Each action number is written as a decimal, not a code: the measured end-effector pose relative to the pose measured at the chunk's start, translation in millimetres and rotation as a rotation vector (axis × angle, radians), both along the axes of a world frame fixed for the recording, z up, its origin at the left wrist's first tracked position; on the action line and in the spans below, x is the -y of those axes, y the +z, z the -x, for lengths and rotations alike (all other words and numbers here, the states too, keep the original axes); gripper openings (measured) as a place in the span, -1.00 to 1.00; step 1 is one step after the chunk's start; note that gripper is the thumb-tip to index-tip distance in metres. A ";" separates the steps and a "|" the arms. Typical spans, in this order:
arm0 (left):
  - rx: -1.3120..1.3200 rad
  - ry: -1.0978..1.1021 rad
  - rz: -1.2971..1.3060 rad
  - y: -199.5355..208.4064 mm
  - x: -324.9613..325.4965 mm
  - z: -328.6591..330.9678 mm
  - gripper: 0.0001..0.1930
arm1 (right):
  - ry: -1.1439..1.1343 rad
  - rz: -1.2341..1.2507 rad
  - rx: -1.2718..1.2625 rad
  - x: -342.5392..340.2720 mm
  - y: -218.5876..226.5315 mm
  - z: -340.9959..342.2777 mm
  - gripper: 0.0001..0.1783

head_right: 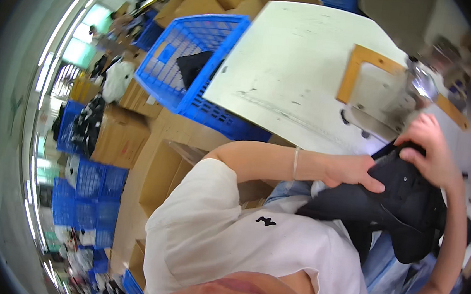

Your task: Stitching reinforcement or decorative panels onto a black shoe upper using an industrial sewing machine.

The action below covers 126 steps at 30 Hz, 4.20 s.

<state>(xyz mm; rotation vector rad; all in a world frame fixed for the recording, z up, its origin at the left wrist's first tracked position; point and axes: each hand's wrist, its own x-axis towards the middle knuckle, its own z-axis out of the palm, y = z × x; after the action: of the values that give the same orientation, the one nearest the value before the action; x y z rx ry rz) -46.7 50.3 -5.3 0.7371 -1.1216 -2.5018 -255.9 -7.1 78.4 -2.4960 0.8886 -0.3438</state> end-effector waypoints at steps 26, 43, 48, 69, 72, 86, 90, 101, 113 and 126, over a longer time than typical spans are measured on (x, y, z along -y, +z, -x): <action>0.135 -0.107 0.150 76.9 134.4 -5.8 -0.57 | -0.789 -0.173 0.466 82.6 -13.4 58.3 -0.63; 0.037 0.022 0.142 81.4 154.5 -14.6 -0.66 | -0.584 0.605 -0.139 -113.1 65.5 4.4 -0.51; -0.258 0.207 -0.060 63.4 131.7 -7.8 -0.63 | -0.711 0.443 -0.027 -49.0 40.7 86.8 -0.52; -0.410 0.991 0.100 24.8 47.4 49.0 -0.74 | -0.998 -0.046 0.633 74.9 25.7 82.7 -0.63; -0.417 0.986 0.133 26.3 49.1 49.4 -0.74 | -1.009 -0.031 0.678 74.0 25.1 77.0 -0.64; -0.542 0.729 -0.085 8.7 66.2 33.9 -0.69 | -1.111 0.428 1.288 5.4 0.3 58.8 -0.66; -0.788 0.423 -0.210 5.2 71.8 31.6 -0.46 | -0.603 1.201 0.030 -54.1 19.2 27.1 -0.56; -0.656 0.343 -0.087 9.0 89.3 26.0 -0.43 | -0.276 1.061 -0.569 8.5 49.2 29.2 -0.35; -0.425 0.651 0.133 24.2 62.0 33.5 -0.45 | -0.136 1.045 -0.432 15.5 38.9 28.7 -0.39; -0.443 0.738 0.114 18.1 65.2 36.3 -0.43 | -0.216 1.031 -0.317 10.3 30.6 31.4 -0.48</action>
<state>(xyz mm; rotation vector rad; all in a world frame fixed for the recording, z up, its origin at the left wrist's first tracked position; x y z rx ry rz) -83.0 -14.9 12.8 0.4207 -0.6598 -1.8252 -287.3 -17.3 109.0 -3.4633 1.3580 -0.6035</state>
